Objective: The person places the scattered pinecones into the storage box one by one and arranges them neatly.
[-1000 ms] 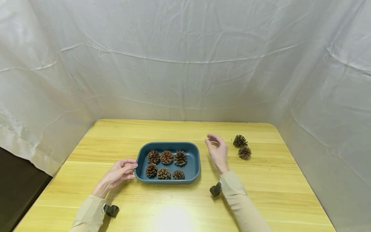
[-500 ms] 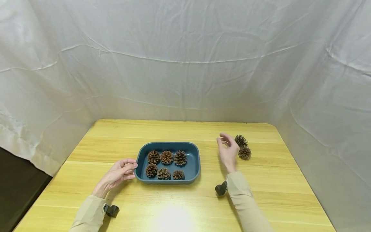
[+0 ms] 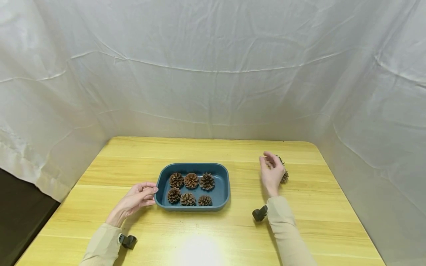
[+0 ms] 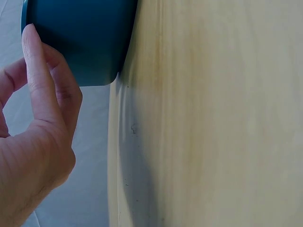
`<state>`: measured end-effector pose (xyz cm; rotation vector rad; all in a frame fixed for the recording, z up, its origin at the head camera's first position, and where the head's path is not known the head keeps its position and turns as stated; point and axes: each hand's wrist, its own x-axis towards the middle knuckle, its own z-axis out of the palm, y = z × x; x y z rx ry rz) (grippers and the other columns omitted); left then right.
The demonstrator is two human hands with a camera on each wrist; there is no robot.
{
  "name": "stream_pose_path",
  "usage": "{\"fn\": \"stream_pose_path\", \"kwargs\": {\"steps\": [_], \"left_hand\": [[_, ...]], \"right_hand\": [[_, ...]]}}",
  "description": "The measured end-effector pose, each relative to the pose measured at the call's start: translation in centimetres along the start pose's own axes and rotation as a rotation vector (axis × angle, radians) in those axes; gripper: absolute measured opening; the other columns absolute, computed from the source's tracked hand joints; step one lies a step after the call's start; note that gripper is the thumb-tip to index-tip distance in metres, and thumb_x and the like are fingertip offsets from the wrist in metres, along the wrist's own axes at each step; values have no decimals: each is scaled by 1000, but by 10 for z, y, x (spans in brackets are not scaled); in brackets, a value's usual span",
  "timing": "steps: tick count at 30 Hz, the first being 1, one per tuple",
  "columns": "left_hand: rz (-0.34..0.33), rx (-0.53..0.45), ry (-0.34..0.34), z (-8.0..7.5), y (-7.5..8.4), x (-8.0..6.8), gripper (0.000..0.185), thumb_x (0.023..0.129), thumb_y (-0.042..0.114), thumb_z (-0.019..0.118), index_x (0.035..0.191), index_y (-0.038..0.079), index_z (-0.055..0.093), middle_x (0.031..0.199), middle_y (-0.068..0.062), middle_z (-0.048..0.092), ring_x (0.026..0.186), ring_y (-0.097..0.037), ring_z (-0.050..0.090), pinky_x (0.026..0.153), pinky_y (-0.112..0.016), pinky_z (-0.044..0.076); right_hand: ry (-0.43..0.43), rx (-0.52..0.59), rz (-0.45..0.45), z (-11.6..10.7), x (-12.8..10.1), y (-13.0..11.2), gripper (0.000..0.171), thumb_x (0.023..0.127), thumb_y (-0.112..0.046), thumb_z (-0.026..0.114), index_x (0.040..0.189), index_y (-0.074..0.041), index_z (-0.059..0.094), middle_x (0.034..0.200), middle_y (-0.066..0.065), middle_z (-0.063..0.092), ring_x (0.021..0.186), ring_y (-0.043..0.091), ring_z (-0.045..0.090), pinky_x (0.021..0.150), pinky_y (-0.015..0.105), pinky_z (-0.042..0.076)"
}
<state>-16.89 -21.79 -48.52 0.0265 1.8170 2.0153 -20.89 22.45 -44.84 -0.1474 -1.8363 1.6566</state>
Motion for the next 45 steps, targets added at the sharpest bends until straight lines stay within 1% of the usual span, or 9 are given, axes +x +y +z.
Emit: {"fn": "stream_pose_path", "kwargs": {"steps": [4, 6, 11, 13, 15, 22, 26, 33, 45], "left_hand": [[4, -1, -2, 0, -1, 0, 22, 101, 5, 56, 121, -3, 49, 96, 3, 64, 73, -7, 67, 71, -20, 63], [6, 0, -4, -1, -1, 0, 22, 101, 5, 56, 121, -3, 49, 96, 3, 64, 73, -7, 67, 71, -20, 63], [11, 4, -9, -2, -2, -1, 23, 101, 5, 55, 121, -4, 49, 96, 3, 64, 74, -7, 67, 71, -20, 63], [13, 7, -9, -2, -2, -1, 24, 101, 5, 55, 122, -5, 48, 96, 3, 64, 74, -7, 67, 72, -20, 63], [14, 11, -9, -2, -2, -2, 25, 101, 5, 55, 122, -5, 48, 96, 2, 64, 74, -7, 67, 72, -20, 63], [10, 10, -8, -2, -2, -1, 26, 101, 5, 55, 123, -6, 47, 96, 2, 64, 74, -7, 67, 72, -20, 63], [10, 10, -8, -2, -2, -1, 26, 101, 6, 55, 123, -6, 47, 96, 3, 64, 75, -7, 67, 72, -20, 63], [9, 1, -8, -1, -1, -2, 26, 101, 5, 55, 123, -6, 47, 96, 3, 65, 75, -8, 67, 72, -21, 63], [17, -8, -15, 1, 1, -2, 29, 101, 5, 55, 125, -9, 45, 95, 3, 64, 73, -7, 67, 71, -20, 63]], "right_hand": [[28, 4, 7, -5, 2, -1, 27, 90, 4, 68, 113, 16, 66, 90, -17, 66, 83, 2, 64, 75, 5, 53], [46, 13, 8, -7, 4, 1, 26, 90, 4, 68, 113, 17, 66, 90, -15, 66, 83, 2, 64, 74, 5, 54], [101, 12, 32, -12, 7, 3, 27, 89, 4, 68, 114, 16, 66, 98, 10, 67, 84, 4, 63, 76, 7, 55], [120, 12, 42, -13, 8, 2, 28, 89, 5, 68, 114, 16, 66, 101, 15, 67, 85, 5, 63, 77, 8, 55], [136, 12, 54, -16, 9, 1, 29, 89, 5, 68, 115, 16, 66, 101, 11, 67, 86, 6, 64, 78, 8, 55], [177, 1, 60, -25, 15, 6, 32, 88, 5, 68, 118, 16, 63, 90, -20, 64, 86, 3, 63, 79, 6, 53], [207, -22, 78, -30, 18, 12, 31, 88, 3, 69, 118, 11, 66, 89, -21, 63, 84, 3, 63, 78, 7, 53], [273, -77, 119, -39, 28, 43, 32, 89, -3, 72, 120, 1, 69, 92, -20, 60, 87, 2, 59, 80, 8, 51], [320, -150, 139, -48, 29, 48, 30, 88, -10, 74, 118, -7, 72, 93, -25, 58, 97, 8, 56, 94, 24, 47]]}}
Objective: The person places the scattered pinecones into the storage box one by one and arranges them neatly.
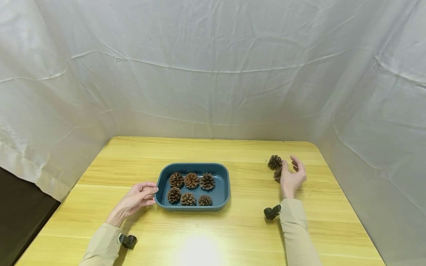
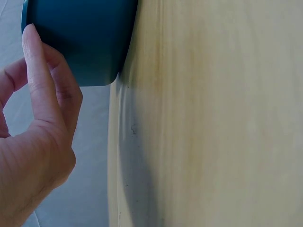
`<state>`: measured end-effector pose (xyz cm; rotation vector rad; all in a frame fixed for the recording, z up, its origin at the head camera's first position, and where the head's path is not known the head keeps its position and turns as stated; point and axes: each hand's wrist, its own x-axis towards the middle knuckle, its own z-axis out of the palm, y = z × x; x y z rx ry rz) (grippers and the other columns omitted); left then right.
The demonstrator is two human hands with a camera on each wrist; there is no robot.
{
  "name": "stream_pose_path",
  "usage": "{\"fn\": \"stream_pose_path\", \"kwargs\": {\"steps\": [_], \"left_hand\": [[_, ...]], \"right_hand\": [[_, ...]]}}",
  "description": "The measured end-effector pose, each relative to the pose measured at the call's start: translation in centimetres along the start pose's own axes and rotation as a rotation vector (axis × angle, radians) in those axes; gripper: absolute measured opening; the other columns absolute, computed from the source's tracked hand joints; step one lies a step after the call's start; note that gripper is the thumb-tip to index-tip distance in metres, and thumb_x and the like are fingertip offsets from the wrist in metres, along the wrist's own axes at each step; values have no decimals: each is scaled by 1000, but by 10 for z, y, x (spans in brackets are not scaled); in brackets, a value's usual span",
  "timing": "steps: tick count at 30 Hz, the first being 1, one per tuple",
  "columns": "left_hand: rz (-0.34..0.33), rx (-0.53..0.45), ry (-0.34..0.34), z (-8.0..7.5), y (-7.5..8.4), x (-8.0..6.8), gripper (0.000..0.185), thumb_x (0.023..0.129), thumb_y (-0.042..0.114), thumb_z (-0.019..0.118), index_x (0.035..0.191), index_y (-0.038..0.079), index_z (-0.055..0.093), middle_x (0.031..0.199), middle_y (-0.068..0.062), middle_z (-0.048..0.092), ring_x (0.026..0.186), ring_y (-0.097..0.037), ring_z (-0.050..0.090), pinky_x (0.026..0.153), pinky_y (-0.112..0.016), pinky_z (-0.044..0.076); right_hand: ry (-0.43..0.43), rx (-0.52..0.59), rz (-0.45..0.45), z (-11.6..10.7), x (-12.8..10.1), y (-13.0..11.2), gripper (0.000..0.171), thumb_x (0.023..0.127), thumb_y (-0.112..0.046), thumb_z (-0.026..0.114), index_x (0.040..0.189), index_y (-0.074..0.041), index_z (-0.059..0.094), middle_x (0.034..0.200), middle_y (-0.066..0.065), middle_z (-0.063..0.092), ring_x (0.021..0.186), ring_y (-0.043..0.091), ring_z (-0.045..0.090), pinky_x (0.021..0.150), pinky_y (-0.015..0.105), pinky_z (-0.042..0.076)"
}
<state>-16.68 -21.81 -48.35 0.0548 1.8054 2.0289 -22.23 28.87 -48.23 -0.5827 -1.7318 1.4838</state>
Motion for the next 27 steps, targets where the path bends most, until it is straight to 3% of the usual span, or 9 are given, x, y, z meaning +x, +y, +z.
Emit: {"fn": "stream_pose_path", "kwargs": {"steps": [6, 14, 21, 27], "left_hand": [[-1, -1, 4, 0, 1, 0, 31, 101, 5, 55, 126, -10, 45, 95, 3, 64, 73, -7, 66, 71, -20, 63], [-4, -2, -3, 0, 1, 0, 33, 101, 5, 55, 127, -12, 42, 97, 2, 64, 74, -7, 66, 71, -20, 63], [-10, 2, -1, 0, 2, 0, 36, 101, 6, 56, 129, -13, 42, 97, 2, 63, 74, -7, 66, 71, -20, 62], [-14, 2, 6, 0, 1, 0, 33, 101, 5, 56, 127, -11, 43, 97, 2, 62, 74, -7, 66, 71, -20, 62]], "right_hand": [[-22, -35, 32, -3, 2, 3, 34, 89, -12, 74, 123, -7, 71, 96, -27, 56, 101, 6, 55, 94, 23, 44], [-77, -56, 109, -6, 4, 9, 38, 89, -13, 74, 127, -14, 69, 101, -22, 55, 109, 15, 54, 93, 24, 44], [-131, -72, 163, -9, 5, 10, 39, 90, -15, 74, 128, -16, 67, 103, -18, 54, 91, 3, 56, 74, 7, 49], [-179, -46, 212, -8, 5, 9, 39, 90, -11, 73, 128, -15, 66, 105, -19, 56, 89, -2, 57, 72, 4, 50]]}}
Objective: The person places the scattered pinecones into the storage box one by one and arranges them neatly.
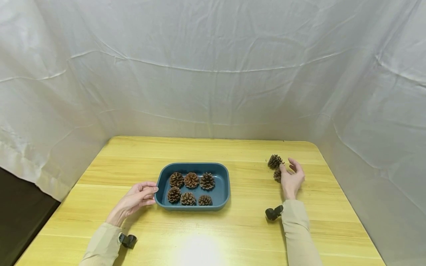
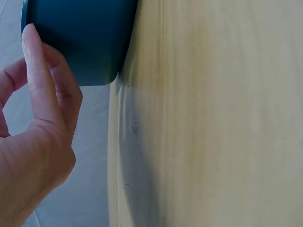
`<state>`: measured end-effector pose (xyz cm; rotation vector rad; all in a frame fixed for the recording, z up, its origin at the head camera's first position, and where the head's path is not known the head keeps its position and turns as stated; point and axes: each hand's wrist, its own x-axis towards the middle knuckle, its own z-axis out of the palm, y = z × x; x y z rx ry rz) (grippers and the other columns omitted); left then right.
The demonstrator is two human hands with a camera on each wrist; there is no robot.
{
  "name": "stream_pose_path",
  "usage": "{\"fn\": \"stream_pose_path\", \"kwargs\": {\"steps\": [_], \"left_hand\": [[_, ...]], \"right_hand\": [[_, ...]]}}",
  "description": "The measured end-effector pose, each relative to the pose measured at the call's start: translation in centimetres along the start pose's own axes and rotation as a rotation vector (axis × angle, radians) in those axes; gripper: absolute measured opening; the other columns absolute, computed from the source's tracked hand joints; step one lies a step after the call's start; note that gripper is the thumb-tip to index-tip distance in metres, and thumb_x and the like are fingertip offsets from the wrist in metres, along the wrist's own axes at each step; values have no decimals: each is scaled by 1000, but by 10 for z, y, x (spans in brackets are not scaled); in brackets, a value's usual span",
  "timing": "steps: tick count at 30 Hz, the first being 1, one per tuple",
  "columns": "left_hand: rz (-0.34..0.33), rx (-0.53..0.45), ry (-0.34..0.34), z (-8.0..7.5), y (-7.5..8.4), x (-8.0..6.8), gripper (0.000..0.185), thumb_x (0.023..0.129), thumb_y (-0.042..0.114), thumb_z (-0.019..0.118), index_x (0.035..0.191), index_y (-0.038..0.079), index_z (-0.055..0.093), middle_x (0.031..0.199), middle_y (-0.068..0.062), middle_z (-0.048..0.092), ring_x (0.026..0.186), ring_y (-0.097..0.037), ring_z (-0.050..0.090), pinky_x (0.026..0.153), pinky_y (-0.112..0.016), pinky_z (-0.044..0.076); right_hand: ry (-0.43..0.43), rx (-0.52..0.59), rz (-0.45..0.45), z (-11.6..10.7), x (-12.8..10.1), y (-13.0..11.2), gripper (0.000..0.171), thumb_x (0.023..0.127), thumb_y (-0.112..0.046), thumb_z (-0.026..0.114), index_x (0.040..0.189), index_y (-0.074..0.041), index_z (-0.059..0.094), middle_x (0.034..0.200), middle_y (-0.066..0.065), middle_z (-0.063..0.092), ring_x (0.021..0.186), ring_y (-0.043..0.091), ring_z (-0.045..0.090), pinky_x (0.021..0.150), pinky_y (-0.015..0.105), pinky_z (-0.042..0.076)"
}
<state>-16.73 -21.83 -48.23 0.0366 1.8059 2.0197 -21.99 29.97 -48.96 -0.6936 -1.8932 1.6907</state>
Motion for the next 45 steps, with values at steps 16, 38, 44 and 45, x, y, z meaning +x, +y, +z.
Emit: {"fn": "stream_pose_path", "kwargs": {"steps": [16, 38, 44, 45], "left_hand": [[3, 5, 4, 1, 0, 0, 34, 101, 5, 56, 127, -12, 43, 96, 2, 62, 73, -7, 66, 71, -20, 63], [6, 8, 2, 0, -1, 0, 34, 101, 6, 55, 127, -12, 43, 96, 2, 62, 74, -6, 66, 71, -20, 63], [-2, 12, 13, 1, 0, 0, 35, 101, 6, 56, 128, -12, 42, 97, 2, 62, 74, -7, 66, 71, -20, 63], [-2, 13, 14, 1, 0, 0, 35, 101, 6, 56, 128, -12, 42, 97, 2, 62, 74, -7, 65, 71, -20, 63]], "right_hand": [[-112, -157, 31, -1, 0, 2, 49, 93, -17, 73, 139, -7, 58, 141, 14, 56, 121, 19, 55, 89, 9, 46], [-146, -293, 137, -11, 2, 1, 64, 84, -42, 81, 134, -8, 60, 95, -17, 59, 80, -6, 52, 73, 11, 46], [-168, -268, 176, -14, 2, -1, 65, 83, -41, 81, 134, -8, 60, 80, -26, 53, 74, -9, 54, 64, 8, 49], [-172, -265, 175, -14, 2, -1, 65, 83, -41, 82, 134, -7, 60, 79, -27, 53, 73, -9, 54, 64, 8, 49]]}}
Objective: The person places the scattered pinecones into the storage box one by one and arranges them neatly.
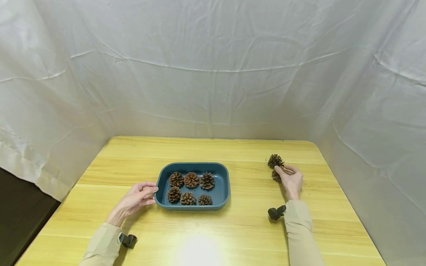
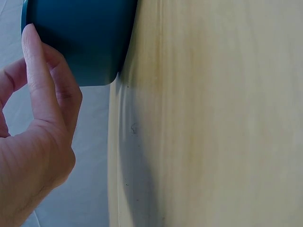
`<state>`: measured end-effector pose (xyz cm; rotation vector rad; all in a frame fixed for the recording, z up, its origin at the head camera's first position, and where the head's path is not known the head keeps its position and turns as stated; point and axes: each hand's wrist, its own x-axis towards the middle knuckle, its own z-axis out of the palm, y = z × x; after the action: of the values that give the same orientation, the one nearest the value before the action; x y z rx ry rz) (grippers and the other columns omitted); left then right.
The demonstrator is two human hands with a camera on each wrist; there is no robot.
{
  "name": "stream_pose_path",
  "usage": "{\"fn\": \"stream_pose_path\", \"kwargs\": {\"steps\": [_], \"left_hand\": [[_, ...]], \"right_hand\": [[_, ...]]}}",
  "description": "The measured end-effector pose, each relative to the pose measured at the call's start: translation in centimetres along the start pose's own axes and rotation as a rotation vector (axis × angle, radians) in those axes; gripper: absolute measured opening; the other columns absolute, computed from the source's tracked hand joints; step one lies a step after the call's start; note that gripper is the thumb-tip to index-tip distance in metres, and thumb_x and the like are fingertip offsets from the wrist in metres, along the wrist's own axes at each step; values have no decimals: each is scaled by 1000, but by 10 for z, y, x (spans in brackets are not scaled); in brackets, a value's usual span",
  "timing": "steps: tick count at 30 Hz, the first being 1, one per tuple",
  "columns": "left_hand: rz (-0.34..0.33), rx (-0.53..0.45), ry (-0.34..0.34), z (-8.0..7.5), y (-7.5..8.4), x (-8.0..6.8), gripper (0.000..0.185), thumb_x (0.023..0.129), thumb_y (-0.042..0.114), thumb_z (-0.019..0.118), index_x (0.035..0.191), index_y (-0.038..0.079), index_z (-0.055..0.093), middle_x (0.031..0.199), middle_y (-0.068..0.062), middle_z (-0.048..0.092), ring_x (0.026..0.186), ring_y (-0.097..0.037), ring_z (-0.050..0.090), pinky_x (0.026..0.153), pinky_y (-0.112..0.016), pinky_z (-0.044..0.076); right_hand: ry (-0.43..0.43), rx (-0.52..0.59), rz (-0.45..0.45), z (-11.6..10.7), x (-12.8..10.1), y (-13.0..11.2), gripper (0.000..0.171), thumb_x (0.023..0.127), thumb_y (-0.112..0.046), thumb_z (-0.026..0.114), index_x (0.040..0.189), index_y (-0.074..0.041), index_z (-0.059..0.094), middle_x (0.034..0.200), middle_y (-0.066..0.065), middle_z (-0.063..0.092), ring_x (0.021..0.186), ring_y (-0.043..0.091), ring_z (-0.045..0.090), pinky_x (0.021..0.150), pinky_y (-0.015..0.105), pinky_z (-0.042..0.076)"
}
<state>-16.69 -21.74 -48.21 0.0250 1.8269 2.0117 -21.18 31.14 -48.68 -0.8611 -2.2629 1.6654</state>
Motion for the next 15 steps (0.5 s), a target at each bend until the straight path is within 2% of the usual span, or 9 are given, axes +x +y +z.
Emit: {"fn": "stream_pose_path", "kwargs": {"steps": [5, 12, 15], "left_hand": [[5, -6, -6, 0, 0, 0, 32, 101, 6, 55, 127, -10, 43, 97, 2, 62, 74, -7, 65, 71, -20, 63], [5, -16, -1, 0, -1, 0, 28, 101, 5, 56, 124, -8, 46, 96, 2, 63, 74, -7, 66, 71, -20, 63], [2, -14, 2, 0, -1, 0, 31, 101, 5, 57, 125, -9, 45, 96, 2, 63, 74, -7, 66, 71, -20, 63]], "right_hand": [[0, 0, -14, 0, -1, -1, 66, 82, -42, 82, 133, -7, 61, 75, -31, 53, 72, -12, 54, 64, 7, 49], [19, 88, -8, 1, -1, 2, 64, 81, -37, 85, 131, -5, 62, 72, -31, 57, 71, -12, 57, 64, 7, 50], [43, 103, -11, 2, -1, 2, 65, 81, -38, 85, 130, -4, 63, 71, -32, 57, 72, -11, 57, 68, 6, 48]]}}
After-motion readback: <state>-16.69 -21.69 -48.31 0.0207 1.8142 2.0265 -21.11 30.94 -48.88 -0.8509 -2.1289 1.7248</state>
